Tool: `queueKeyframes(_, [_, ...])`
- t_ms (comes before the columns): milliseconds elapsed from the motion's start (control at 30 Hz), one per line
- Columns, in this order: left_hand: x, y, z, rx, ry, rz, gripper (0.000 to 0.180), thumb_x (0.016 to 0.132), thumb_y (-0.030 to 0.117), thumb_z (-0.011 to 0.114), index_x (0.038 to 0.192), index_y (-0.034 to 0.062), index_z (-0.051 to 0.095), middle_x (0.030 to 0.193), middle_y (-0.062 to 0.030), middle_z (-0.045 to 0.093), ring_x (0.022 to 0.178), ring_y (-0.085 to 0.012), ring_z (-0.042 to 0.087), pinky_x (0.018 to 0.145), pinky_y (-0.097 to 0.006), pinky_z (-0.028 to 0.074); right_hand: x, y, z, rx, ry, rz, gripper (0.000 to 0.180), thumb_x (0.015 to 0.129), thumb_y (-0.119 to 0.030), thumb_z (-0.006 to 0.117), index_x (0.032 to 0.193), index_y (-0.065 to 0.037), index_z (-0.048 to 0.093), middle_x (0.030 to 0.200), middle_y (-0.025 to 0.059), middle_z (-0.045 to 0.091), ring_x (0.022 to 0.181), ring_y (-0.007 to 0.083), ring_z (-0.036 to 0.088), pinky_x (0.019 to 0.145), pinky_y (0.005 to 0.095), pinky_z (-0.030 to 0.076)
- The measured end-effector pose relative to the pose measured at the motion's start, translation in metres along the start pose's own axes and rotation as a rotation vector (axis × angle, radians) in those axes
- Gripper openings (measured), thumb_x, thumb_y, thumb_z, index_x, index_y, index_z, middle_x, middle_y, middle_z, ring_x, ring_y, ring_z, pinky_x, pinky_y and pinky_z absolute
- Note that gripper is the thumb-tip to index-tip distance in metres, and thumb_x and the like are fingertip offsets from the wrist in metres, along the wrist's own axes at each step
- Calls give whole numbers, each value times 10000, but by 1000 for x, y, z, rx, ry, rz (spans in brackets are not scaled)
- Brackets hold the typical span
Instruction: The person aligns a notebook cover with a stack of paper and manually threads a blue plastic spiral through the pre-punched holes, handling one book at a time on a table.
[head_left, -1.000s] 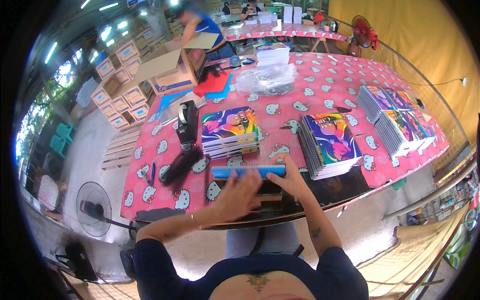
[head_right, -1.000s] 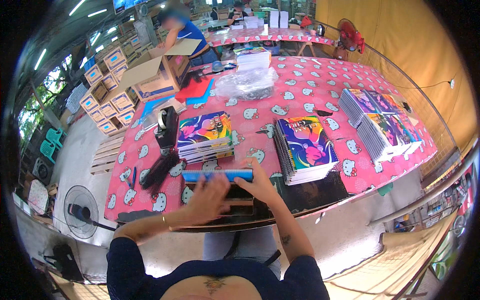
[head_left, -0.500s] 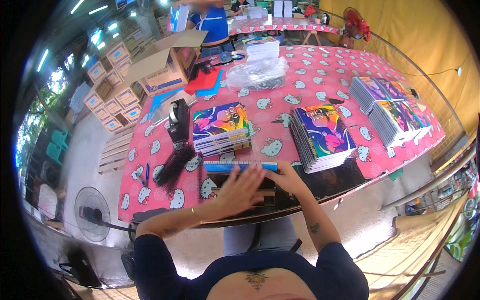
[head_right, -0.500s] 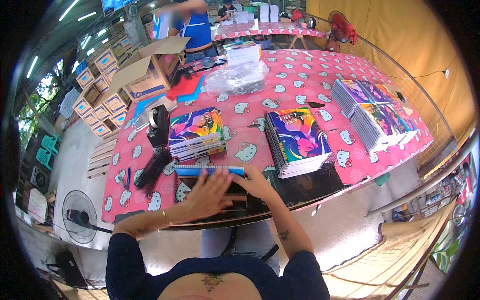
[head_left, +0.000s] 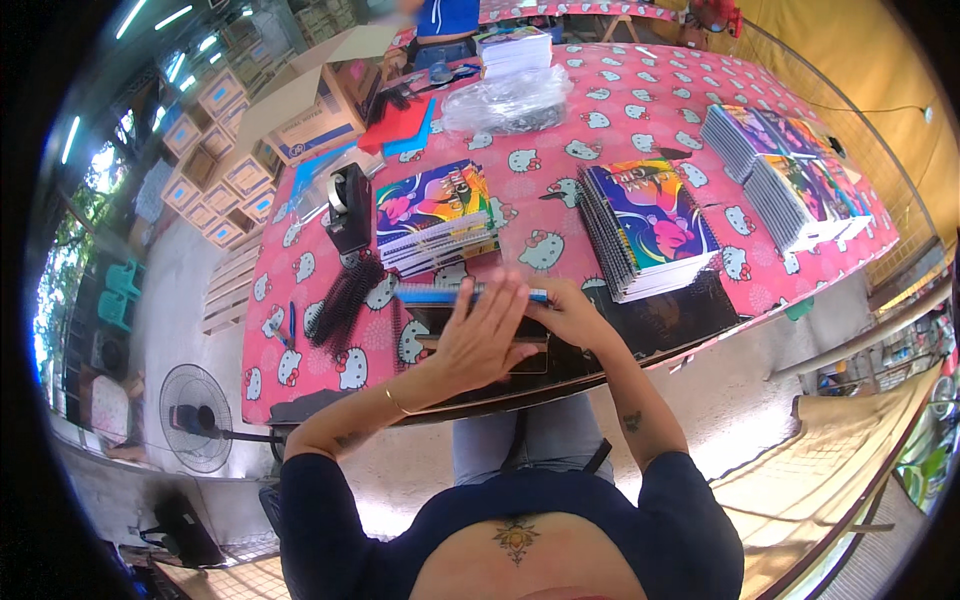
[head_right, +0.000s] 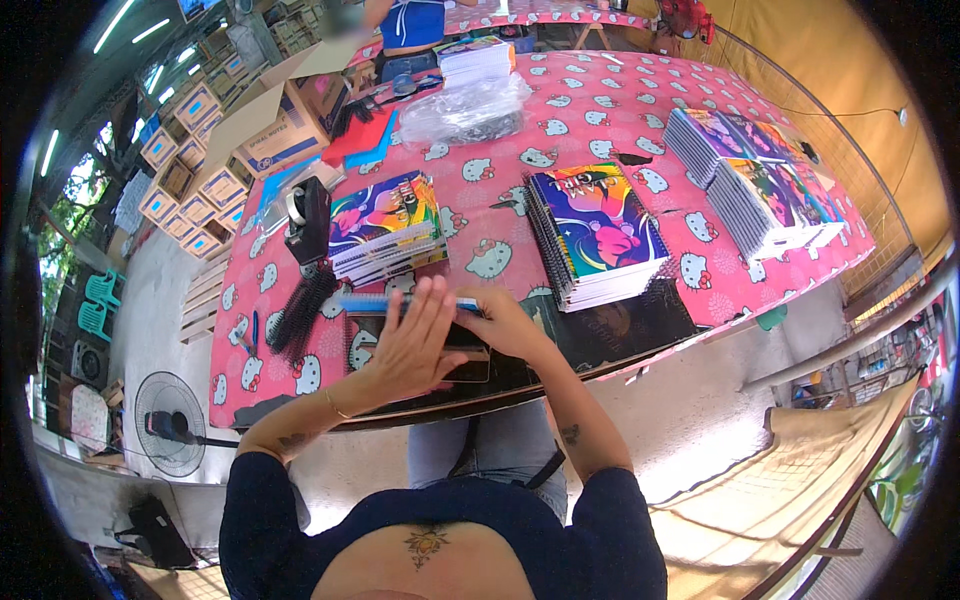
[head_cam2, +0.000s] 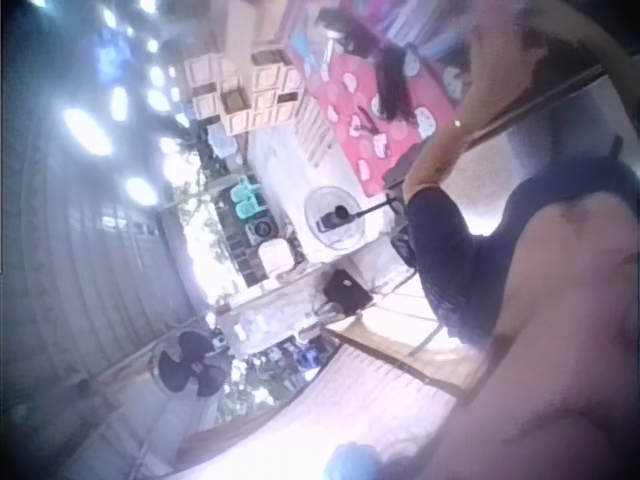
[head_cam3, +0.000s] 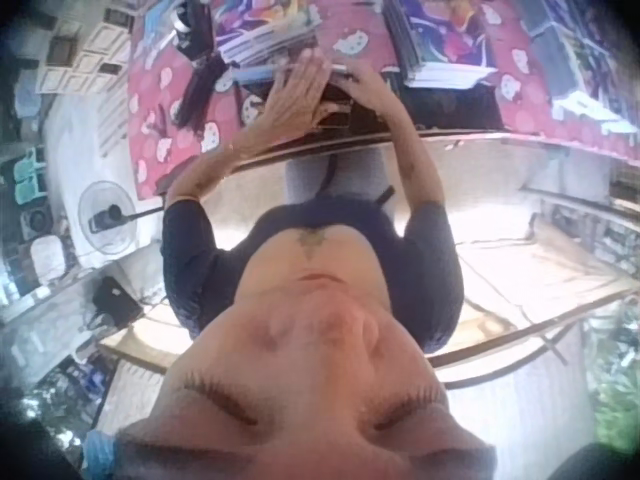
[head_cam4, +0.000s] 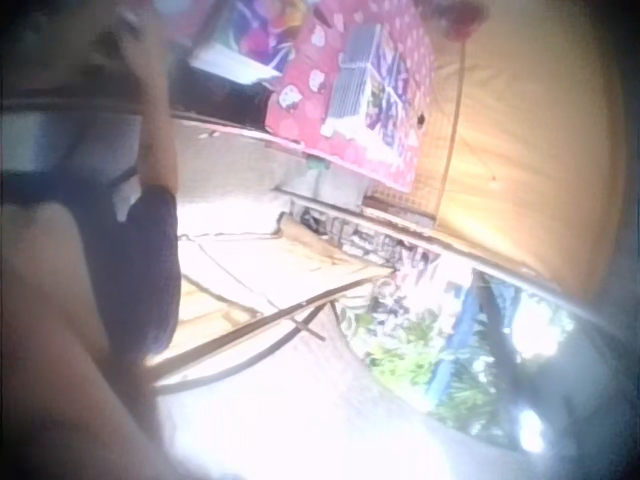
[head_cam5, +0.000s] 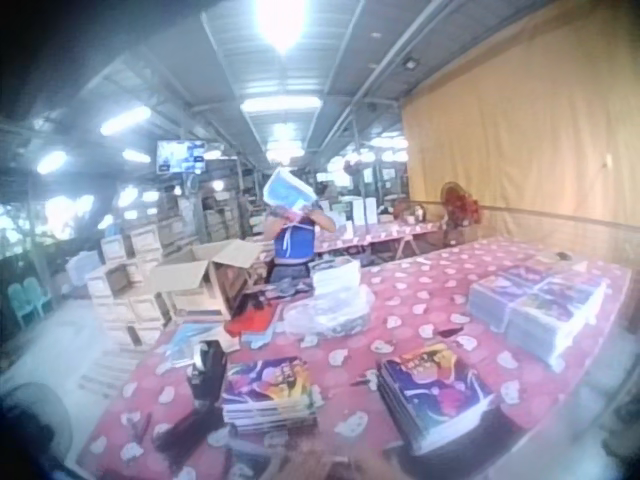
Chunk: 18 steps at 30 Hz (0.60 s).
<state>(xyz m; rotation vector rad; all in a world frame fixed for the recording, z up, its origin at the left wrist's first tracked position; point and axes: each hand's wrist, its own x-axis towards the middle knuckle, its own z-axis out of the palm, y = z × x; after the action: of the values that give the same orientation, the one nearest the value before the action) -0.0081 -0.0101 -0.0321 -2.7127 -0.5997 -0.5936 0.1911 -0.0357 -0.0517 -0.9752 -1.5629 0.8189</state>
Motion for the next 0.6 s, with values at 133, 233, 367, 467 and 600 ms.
queueKeyframes(133, [21,-5,-1,-45,-50,-20,851,977,540,493,1491,-118,327,1599,-320,257,1518,-447,211,1189,-649,106,0,18,-8,9,-75,136,215,944,-143,667,1092,14,671,939,161,716,831,214,670,766,367,510])
queueKeyframes(233, [-5,15,12,-196,-29,-38,847,987,507,493,1498,-135,279,1593,-344,243,1512,-478,198,1186,-655,109,-2,7,-7,-56,-44,101,214,938,-128,656,1097,15,668,918,170,710,812,226,663,760,377,508])
queueKeyframes(367, [21,1,1,-114,-14,-94,871,978,516,501,1513,-127,257,1602,-329,233,1515,-465,202,1192,-646,99,1,6,-6,-46,-77,106,213,927,-124,647,1087,15,670,895,175,705,793,221,656,749,382,505])
queueKeyframes(467, [8,9,7,-216,-2,-68,851,965,479,542,1527,-97,265,1613,-291,247,1526,-431,197,1199,-631,85,0,17,-6,-39,-95,95,221,915,-128,662,1089,8,672,954,182,703,812,211,640,748,385,498])
queueKeyframes(600, [21,7,-8,-214,78,-172,645,1011,363,541,1487,-46,393,1528,-243,433,1472,-387,350,1203,-615,105,0,11,-1,-99,7,17,232,933,-168,679,1081,10,690,1017,182,713,857,190,661,742,368,512])
